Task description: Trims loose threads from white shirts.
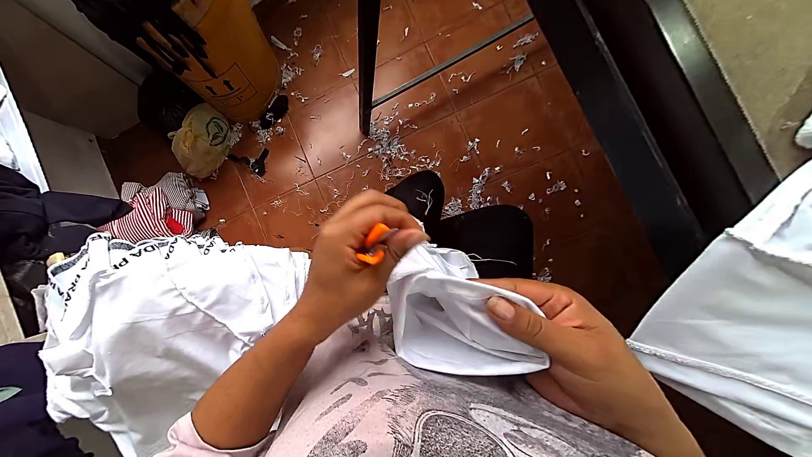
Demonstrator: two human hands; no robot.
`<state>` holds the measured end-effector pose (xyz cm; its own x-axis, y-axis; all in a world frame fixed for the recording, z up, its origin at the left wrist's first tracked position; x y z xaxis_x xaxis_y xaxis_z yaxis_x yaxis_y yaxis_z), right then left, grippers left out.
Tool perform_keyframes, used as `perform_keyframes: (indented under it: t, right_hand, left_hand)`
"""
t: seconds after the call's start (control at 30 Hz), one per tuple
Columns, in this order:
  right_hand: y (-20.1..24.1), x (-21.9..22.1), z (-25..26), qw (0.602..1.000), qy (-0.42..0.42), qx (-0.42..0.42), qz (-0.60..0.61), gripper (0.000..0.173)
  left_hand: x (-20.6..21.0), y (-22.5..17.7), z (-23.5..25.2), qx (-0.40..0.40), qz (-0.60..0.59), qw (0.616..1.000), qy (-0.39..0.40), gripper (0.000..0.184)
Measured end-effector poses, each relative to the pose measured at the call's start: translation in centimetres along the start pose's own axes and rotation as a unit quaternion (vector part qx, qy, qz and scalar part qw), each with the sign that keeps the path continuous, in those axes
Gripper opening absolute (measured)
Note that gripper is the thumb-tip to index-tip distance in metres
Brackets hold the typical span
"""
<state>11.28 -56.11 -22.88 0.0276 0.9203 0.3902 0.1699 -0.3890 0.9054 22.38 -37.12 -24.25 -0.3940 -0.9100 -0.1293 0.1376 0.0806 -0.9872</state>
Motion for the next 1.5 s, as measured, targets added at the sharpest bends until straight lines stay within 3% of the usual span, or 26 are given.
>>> perform_keyframes:
  t: [0.1, 0.23, 0.3, 0.47, 0.57, 0.63, 0.73, 0.8, 0.83, 0.9, 1.03, 1.1, 1.17, 1.2, 1.27, 1.3, 1.37, 1.43, 1.5]
  right_hand:
    - [-0.1, 0.1, -0.1, 0.999, -0.023, 0.028, 0.037, 0.024]
    - [-0.2, 0.3, 0.1, 0.998, -0.019, 0.032, 0.056, 0.026]
    - [-0.2, 0.5, 0.2, 0.999, -0.007, 0.024, 0.036, 0.027]
    - [-0.4, 0.3, -0.2, 0.998, 0.005, 0.031, 0.05, 0.025]
    - [-0.5, 0.0, -0.4, 0.996, -0.006, 0.04, 0.074, 0.027]
    - [-0.6, -0.3, -0.6, 1.0, 0.019, 0.006, 0.013, 0.027]
    - [-0.6, -1.0, -1.0, 0.976, 0.131, -0.092, -0.149, 0.03]
    - [-0.8, -1.2, -1.2, 0.963, 0.206, -0.101, -0.142, 0.033]
    - [-1.1, -1.2, -1.4, 0.962, 0.235, -0.089, -0.108, 0.034]
    - [-1.7, -1.0, -1.5, 0.959, 0.274, -0.06, -0.039, 0.035]
    - [-1.8, -0.8, -1.6, 0.954, 0.298, -0.04, -0.017, 0.041]
    - [-1.7, -0.8, -1.7, 0.953, 0.301, -0.04, -0.013, 0.044]
    - [-1.6, -0.9, -1.8, 0.954, 0.295, -0.04, -0.016, 0.047]
    - [-1.6, -1.0, -1.9, 0.956, 0.29, -0.034, -0.017, 0.049]
    - [-1.7, -1.2, -2.2, 0.964, 0.263, -0.015, -0.033, 0.052]
    - [-1.8, -1.3, -2.4, 0.97, 0.234, -0.012, -0.062, 0.053]
    - [-2.0, -1.5, -2.6, 0.976, 0.11, -0.048, -0.181, 0.049]
    - [-2.2, -1.8, -2.1, 0.917, -0.021, -0.148, -0.371, 0.035]
    - [-1.8, -2.2, -1.1, 0.861, -0.034, -0.206, -0.465, 0.028]
  left_hand:
    - [-1.3, -0.4, -0.2, 0.079, 0.125, 0.986, -0.074, 0.011]
    - [0.3, -2.3, -1.7, 0.13, 0.132, 0.982, 0.042, 0.018]
    - [1.6, -1.9, -2.0, 0.133, 0.149, 0.978, 0.062, 0.011]
    - [1.0, -0.9, -1.3, 0.02, -0.069, 0.994, 0.086, 0.006]
    - [-0.6, 0.5, -0.4, 0.003, -0.045, 0.999, 0.022, 0.008]
    - [-2.8, 1.2, 0.4, 0.006, 0.073, 0.995, -0.065, 0.011]
    - [-7.6, 1.5, 1.6, 0.032, 0.315, 0.927, -0.201, 0.02]
    - [-9.3, 1.6, 2.0, 0.025, 0.346, 0.91, -0.227, 0.036]
    - [-9.3, 1.8, 2.0, 0.023, 0.32, 0.919, -0.228, 0.035]
    - [-8.1, 2.2, 2.1, 0.003, 0.254, 0.951, -0.176, 0.024]
    - [-3.1, 4.0, 3.2, -0.067, 0.222, 0.971, 0.062, 0.026]
    - [0.2, 5.9, 3.7, -0.092, 0.212, 0.951, 0.207, 0.039]
    - [3.3, 7.8, 3.8, -0.123, 0.261, 0.894, 0.343, 0.051]
    - [4.6, 8.8, 3.7, -0.133, 0.298, 0.862, 0.389, 0.046]
    - [5.8, 10.5, 3.4, -0.122, 0.337, 0.839, 0.41, 0.015]
    - [5.7, 10.9, 3.4, -0.114, 0.329, 0.848, 0.399, 0.01]
    - [4.7, 10.2, 3.5, -0.099, 0.26, 0.896, 0.346, 0.017]
    - [3.6, 8.1, 3.4, -0.085, 0.172, 0.935, 0.298, 0.019]
    - [3.0, 5.0, 3.0, -0.061, 0.079, 0.955, 0.28, 0.014]
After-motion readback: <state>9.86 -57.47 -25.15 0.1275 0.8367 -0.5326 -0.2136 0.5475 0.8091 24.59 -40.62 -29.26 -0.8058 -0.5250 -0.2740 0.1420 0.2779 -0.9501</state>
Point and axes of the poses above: each hand's wrist, its own z-axis towards the middle knuckle, its own x-axis out of the palm, y = z × x, the point moved 2 cm from there along z, towards the middle knuckle, and after that the axes turned 11 degrees about -x, right-handed, at the moved point
